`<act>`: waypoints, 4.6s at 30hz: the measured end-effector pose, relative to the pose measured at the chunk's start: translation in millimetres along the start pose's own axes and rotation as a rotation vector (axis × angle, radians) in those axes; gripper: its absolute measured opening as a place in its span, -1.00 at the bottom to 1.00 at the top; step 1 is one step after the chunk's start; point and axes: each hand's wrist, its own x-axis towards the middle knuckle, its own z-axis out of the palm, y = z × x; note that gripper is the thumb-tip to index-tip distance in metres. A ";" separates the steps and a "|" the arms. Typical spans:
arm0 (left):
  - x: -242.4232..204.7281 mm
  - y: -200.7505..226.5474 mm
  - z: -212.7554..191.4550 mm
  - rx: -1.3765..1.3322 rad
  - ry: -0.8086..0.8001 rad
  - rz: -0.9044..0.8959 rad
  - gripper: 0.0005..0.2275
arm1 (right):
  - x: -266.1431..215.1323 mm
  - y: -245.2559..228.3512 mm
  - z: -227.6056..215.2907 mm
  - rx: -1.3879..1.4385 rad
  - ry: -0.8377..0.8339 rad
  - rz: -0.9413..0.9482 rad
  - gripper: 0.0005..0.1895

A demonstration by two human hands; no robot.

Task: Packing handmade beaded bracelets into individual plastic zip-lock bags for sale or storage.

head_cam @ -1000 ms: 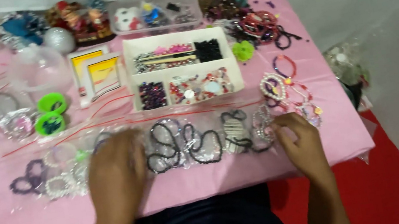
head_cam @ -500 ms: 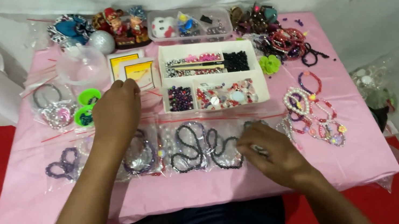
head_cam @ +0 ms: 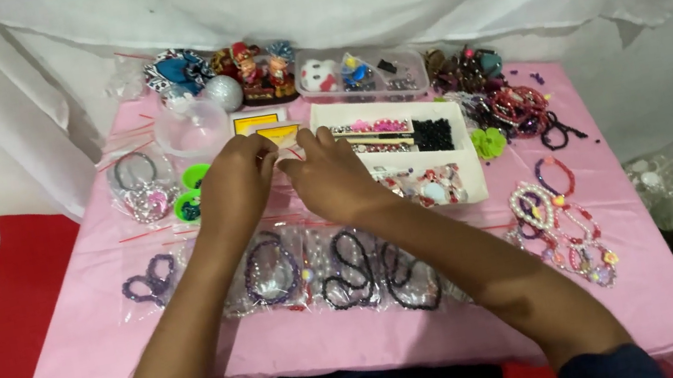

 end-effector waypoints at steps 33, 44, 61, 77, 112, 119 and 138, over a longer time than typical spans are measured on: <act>-18.2 -10.5 -29.5 -0.300 -0.226 -0.110 -0.70 | 18.5 17.7 38.5 0.159 -0.068 -0.036 -0.78; -15.1 -16.4 -18.8 -0.324 -0.133 -0.067 -0.85 | 8.3 20.5 38.7 0.076 0.209 -0.168 -0.87; -15.3 -20.0 -20.9 -0.447 -0.123 -0.118 -0.84 | 5.3 41.2 22.4 0.797 0.039 0.107 -0.93; -10.7 -38.8 -2.4 -0.326 -0.030 -0.078 -0.91 | -11.1 40.6 -29.3 1.333 0.382 0.197 -0.94; -111.7 103.2 8.7 -1.264 -0.427 0.070 -0.45 | -202.8 50.7 -38.5 2.001 0.430 0.609 -0.95; -123.0 120.6 3.5 -1.078 -0.363 -0.488 -0.45 | -208.5 31.9 -32.9 1.441 0.430 0.730 -0.90; -178.5 133.0 25.5 -0.869 -0.068 -0.015 -0.70 | -266.0 -27.6 -10.9 0.929 0.600 0.743 -0.76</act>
